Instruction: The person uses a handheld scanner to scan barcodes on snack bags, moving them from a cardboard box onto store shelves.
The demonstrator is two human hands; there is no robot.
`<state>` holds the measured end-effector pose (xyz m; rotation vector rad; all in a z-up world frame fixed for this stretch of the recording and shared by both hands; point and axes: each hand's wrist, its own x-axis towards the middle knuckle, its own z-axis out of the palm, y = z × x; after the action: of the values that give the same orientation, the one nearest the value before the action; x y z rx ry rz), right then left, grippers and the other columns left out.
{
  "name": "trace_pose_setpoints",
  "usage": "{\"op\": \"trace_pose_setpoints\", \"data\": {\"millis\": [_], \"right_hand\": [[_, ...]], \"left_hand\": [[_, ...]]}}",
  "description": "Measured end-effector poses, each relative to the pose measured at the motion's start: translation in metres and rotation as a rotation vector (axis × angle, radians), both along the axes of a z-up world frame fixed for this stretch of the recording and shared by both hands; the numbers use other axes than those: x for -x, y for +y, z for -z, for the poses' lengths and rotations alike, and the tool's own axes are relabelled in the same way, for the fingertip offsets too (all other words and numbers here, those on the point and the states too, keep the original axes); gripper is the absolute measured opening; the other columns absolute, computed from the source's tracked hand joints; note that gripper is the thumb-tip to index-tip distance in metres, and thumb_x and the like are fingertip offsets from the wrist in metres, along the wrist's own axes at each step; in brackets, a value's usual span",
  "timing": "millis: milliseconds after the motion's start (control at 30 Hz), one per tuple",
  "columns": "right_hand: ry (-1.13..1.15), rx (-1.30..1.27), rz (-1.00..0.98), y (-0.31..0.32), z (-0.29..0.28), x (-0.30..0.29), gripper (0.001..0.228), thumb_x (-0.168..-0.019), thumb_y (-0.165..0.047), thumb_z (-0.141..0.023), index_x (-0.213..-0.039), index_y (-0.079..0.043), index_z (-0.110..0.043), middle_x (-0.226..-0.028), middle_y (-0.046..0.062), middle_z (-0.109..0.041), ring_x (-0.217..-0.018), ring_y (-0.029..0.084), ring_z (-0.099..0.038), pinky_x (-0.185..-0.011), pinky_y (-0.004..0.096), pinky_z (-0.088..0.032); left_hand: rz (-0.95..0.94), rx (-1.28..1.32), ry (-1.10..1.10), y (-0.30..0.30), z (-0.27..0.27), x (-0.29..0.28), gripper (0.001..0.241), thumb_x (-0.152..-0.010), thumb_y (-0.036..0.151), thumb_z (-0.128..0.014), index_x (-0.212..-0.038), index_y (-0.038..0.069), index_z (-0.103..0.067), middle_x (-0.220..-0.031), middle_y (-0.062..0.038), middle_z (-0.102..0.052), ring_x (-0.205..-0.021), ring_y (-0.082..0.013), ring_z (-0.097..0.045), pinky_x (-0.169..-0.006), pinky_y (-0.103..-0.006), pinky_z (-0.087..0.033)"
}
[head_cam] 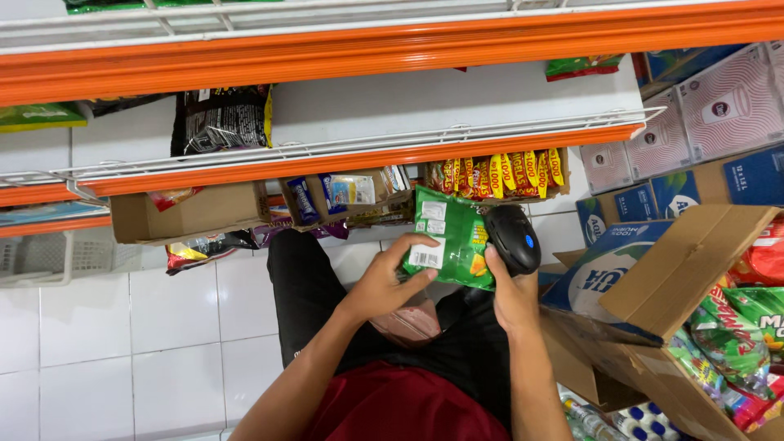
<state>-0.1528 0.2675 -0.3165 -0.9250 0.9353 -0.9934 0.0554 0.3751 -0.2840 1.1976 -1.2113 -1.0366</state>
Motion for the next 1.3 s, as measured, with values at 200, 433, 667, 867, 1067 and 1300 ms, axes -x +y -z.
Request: {"op": "trace_pose_setpoints", "data": {"millis": [200,433,667,867,1067,1300], "right_hand": [[0.611,0.241,0.095,-0.001,-0.03,0.004,0.018,-0.1,-0.012,-0.074,-0.105,0.005,-0.073,-0.085,0.008,-0.073,-0.074,0.016,-0.068,-0.07,0.031,-0.054],[0.645,0.258,-0.419,0.026,-0.06,-0.004,0.023,-0.084,-0.018,-0.08,-0.088,0.002,-0.07,-0.065,0.005,-0.071,-0.056,0.014,-0.068,-0.054,0.03,-0.055],[0.689,0.45,-0.476,0.031,-0.075,-0.011,0.021,-0.083,-0.018,-0.079,-0.084,-0.001,-0.067,-0.06,0.005,-0.069,-0.054,0.015,-0.067,-0.054,0.031,-0.052],[0.704,0.471,-0.48,0.033,-0.074,-0.011,0.021,-0.083,-0.018,-0.08,-0.084,-0.001,-0.068,-0.061,0.005,-0.07,-0.054,0.014,-0.067,-0.054,0.03,-0.052],[0.667,0.403,-0.438,0.04,-0.068,-0.017,0.021,-0.083,-0.017,-0.08,-0.086,0.0,-0.068,-0.063,0.005,-0.071,-0.055,0.013,-0.067,-0.053,0.029,-0.053],[0.618,0.333,-0.475,0.044,-0.065,-0.019,0.021,-0.085,-0.018,-0.079,-0.087,0.001,-0.07,-0.064,0.005,-0.071,-0.056,0.012,-0.068,-0.053,0.029,-0.053]], "left_hand": [[-0.166,-0.121,-0.079,-0.006,-0.003,-0.005,0.044,-0.09,0.019,-0.076,-0.131,0.014,-0.061,-0.109,-0.011,-0.075,-0.102,-0.0207,-0.071,-0.091,-0.0347,-0.055],[-0.204,-0.058,-0.214,-0.02,-0.007,-0.014,0.045,-0.087,0.021,-0.077,-0.13,0.015,-0.063,-0.118,-0.013,-0.074,-0.108,-0.0279,-0.074,-0.092,-0.0381,-0.056],[-0.182,-0.076,-0.229,-0.023,-0.006,-0.014,0.046,-0.088,0.024,-0.076,-0.131,0.016,-0.063,-0.124,-0.011,-0.073,-0.111,-0.0296,-0.073,-0.094,-0.0385,-0.057],[-0.174,-0.068,-0.235,-0.024,-0.005,-0.013,0.048,-0.088,0.025,-0.077,-0.134,0.016,-0.062,-0.129,-0.011,-0.071,-0.115,-0.0321,-0.071,-0.095,-0.0396,-0.055],[-0.202,-0.053,-0.233,-0.025,-0.002,-0.011,0.049,-0.088,0.024,-0.078,-0.133,0.016,-0.062,-0.129,-0.011,-0.071,-0.118,-0.0317,-0.07,-0.097,-0.0391,-0.055],[-0.198,-0.076,-0.211,-0.024,-0.002,-0.012,0.053,-0.084,0.018,-0.078,-0.134,0.016,-0.062,-0.132,-0.011,-0.07,-0.122,-0.0307,-0.069,-0.101,-0.0386,-0.053]]}}
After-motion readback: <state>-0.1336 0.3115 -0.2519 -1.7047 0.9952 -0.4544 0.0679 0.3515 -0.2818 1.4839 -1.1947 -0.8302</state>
